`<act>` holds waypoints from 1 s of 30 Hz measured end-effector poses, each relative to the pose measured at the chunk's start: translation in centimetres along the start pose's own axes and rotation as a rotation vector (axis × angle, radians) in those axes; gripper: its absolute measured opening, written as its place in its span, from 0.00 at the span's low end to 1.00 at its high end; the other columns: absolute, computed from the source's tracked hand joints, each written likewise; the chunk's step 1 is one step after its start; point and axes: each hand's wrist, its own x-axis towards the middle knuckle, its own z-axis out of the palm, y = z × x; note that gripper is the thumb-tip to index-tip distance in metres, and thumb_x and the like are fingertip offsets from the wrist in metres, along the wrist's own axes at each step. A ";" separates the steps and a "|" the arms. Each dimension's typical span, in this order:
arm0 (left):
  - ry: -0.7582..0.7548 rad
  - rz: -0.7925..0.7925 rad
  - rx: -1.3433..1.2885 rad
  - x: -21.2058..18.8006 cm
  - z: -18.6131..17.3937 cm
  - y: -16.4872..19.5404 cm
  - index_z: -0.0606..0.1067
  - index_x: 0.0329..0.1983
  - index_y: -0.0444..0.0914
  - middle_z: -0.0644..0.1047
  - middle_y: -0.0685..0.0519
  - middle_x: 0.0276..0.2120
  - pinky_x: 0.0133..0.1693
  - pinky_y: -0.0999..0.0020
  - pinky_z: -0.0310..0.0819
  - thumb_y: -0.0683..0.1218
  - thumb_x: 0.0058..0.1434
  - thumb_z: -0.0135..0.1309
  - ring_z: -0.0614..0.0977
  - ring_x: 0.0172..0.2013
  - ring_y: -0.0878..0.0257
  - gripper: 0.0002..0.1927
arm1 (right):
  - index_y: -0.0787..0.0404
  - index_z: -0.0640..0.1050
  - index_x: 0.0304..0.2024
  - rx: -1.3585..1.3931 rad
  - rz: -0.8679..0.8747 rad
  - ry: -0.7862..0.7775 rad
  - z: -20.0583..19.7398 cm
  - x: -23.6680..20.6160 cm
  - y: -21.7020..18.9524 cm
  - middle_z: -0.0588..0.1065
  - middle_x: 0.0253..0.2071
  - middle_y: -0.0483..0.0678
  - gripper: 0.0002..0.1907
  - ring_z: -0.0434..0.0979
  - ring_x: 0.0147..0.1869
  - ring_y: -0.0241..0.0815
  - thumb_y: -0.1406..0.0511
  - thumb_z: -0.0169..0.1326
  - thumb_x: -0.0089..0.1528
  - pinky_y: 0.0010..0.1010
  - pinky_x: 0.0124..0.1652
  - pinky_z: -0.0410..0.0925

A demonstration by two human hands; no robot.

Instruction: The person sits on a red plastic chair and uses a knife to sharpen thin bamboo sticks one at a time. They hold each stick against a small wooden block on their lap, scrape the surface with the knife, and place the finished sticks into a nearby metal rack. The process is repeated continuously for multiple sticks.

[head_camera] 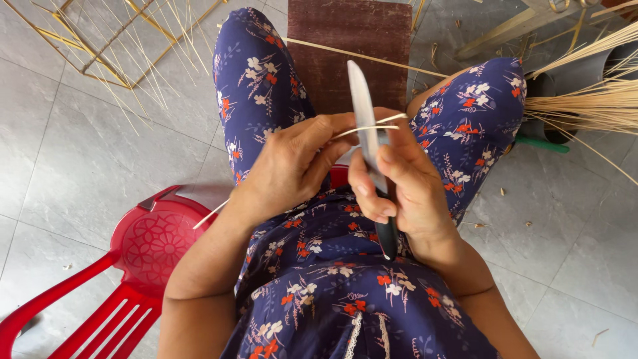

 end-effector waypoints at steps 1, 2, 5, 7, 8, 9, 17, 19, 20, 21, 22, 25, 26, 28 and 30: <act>-0.020 0.003 0.048 -0.1 -0.4 -0.1 0.76 0.53 0.35 0.78 0.48 0.35 0.36 0.61 0.77 0.34 0.67 0.54 0.83 0.34 0.52 0.12 | 0.51 0.60 0.72 0.011 -0.025 -0.017 0.0 -0.1 -0.4 0.69 0.32 0.54 0.23 0.59 0.19 0.32 0.60 0.46 0.76 0.23 0.18 0.58; -0.038 0.001 0.096 -0.3 -0.5 -0.2 0.76 0.53 0.35 0.79 0.47 0.34 0.36 0.61 0.77 0.34 0.67 0.54 0.83 0.34 0.51 0.12 | 0.50 0.60 0.73 0.025 -0.046 -0.036 0.0 -0.3 -0.7 0.69 0.32 0.54 0.23 0.59 0.19 0.32 0.60 0.46 0.76 0.22 0.18 0.58; -0.015 -0.069 0.047 -0.7 0.0 -0.5 0.74 0.53 0.36 0.80 0.50 0.36 0.39 0.64 0.82 0.33 0.65 0.49 0.86 0.36 0.55 0.15 | 0.50 0.60 0.73 0.040 -0.064 -0.042 0.0 0.2 -0.7 0.70 0.32 0.54 0.24 0.59 0.19 0.31 0.59 0.46 0.75 0.22 0.19 0.58; 0.005 -0.052 0.118 -0.6 0.6 -0.7 0.74 0.49 0.36 0.79 0.48 0.35 0.37 0.62 0.79 0.36 0.68 0.53 0.85 0.36 0.52 0.08 | 0.53 0.61 0.72 0.012 -0.036 -0.039 0.0 0.8 0.0 0.70 0.32 0.53 0.23 0.60 0.19 0.32 0.58 0.45 0.75 0.23 0.19 0.58; 0.015 -0.042 0.156 -0.4 0.7 -0.7 0.74 0.46 0.36 0.79 0.47 0.34 0.36 0.61 0.78 0.37 0.69 0.56 0.84 0.35 0.50 0.05 | 0.54 0.61 0.71 -0.008 -0.013 -0.039 0.0 1.2 0.5 0.70 0.32 0.53 0.23 0.60 0.20 0.32 0.58 0.45 0.76 0.23 0.20 0.59; -0.022 -0.089 0.157 -0.4 0.5 -0.6 0.75 0.47 0.36 0.79 0.47 0.35 0.37 0.61 0.78 0.38 0.69 0.57 0.85 0.36 0.50 0.05 | 0.56 0.62 0.70 -0.027 0.010 -0.033 0.1 1.4 0.9 0.70 0.32 0.53 0.22 0.60 0.20 0.32 0.58 0.45 0.76 0.24 0.20 0.59; 0.120 0.036 0.368 1.2 -4.5 3.3 0.70 0.65 0.32 0.75 0.40 0.60 0.64 0.54 0.69 0.44 0.65 0.67 0.74 0.62 0.45 0.29 | 0.56 0.62 0.69 0.018 0.123 0.005 -0.3 2.1 1.4 0.71 0.32 0.52 0.22 0.60 0.18 0.30 0.58 0.45 0.74 0.22 0.18 0.57; 0.077 0.180 0.403 2.2 -4.0 4.2 0.73 0.60 0.31 0.75 0.39 0.58 0.65 0.50 0.64 0.46 0.60 0.67 0.70 0.64 0.40 0.28 | 0.58 0.62 0.66 0.018 0.119 -0.010 -0.2 2.2 1.5 0.72 0.33 0.53 0.20 0.61 0.19 0.32 0.59 0.45 0.75 0.23 0.18 0.58; 0.063 0.227 0.454 2.9 -3.6 4.4 0.75 0.54 0.33 0.77 0.43 0.54 0.65 0.48 0.62 0.45 0.59 0.66 0.71 0.63 0.42 0.22 | 0.61 0.63 0.64 0.017 0.112 -0.016 0.0 2.2 1.5 0.72 0.33 0.54 0.18 0.61 0.19 0.33 0.59 0.45 0.75 0.25 0.19 0.58; 0.049 0.275 0.504 3.7 -3.3 4.4 0.77 0.48 0.36 0.80 0.47 0.50 0.64 0.45 0.60 0.44 0.58 0.66 0.72 0.62 0.43 0.16 | 0.63 0.64 0.62 0.015 0.104 -0.022 0.1 2.3 1.4 0.72 0.33 0.56 0.17 0.62 0.19 0.34 0.60 0.45 0.76 0.26 0.20 0.58; 0.036 0.324 0.556 4.5 -3.2 4.5 0.79 0.42 0.38 0.82 0.51 0.47 0.64 0.43 0.58 0.43 0.57 0.65 0.74 0.61 0.45 0.11 | 0.61 0.63 0.63 0.022 0.099 -0.021 0.3 2.3 1.3 0.72 0.33 0.55 0.17 0.62 0.19 0.34 0.59 0.45 0.76 0.25 0.19 0.58; 0.016 0.312 0.465 6.0 -3.1 4.5 0.79 0.45 0.38 0.82 0.53 0.44 0.71 0.45 0.59 0.42 0.68 0.63 0.80 0.60 0.56 0.05 | 0.57 0.63 0.65 0.034 0.119 -0.037 0.7 2.8 0.6 0.71 0.32 0.53 0.19 0.61 0.18 0.33 0.59 0.46 0.75 0.23 0.18 0.57; 0.031 0.278 0.411 6.4 -3.3 4.4 0.79 0.42 0.38 0.82 0.54 0.38 0.67 0.46 0.63 0.41 0.66 0.61 0.82 0.52 0.57 0.03 | 0.55 0.63 0.66 0.032 0.153 -0.054 0.7 3.0 0.4 0.71 0.32 0.52 0.20 0.61 0.17 0.32 0.58 0.47 0.73 0.23 0.17 0.57; 0.056 0.209 0.301 7.4 -3.6 4.0 0.79 0.35 0.37 0.81 0.55 0.26 0.61 0.47 0.71 0.38 0.63 0.59 0.85 0.35 0.61 0.01 | 0.54 0.63 0.66 0.018 0.202 -0.074 0.9 3.5 0.6 0.71 0.31 0.50 0.22 0.61 0.17 0.31 0.57 0.49 0.71 0.22 0.17 0.57; 0.093 0.098 0.181 8.4 -3.9 3.1 0.78 0.35 0.38 0.81 0.56 0.27 0.42 0.59 0.76 0.42 0.69 0.57 0.85 0.30 0.66 0.05 | 0.54 0.64 0.65 -0.014 0.230 -0.086 1.0 4.1 1.3 0.70 0.31 0.49 0.23 0.61 0.18 0.30 0.56 0.51 0.71 0.21 0.18 0.57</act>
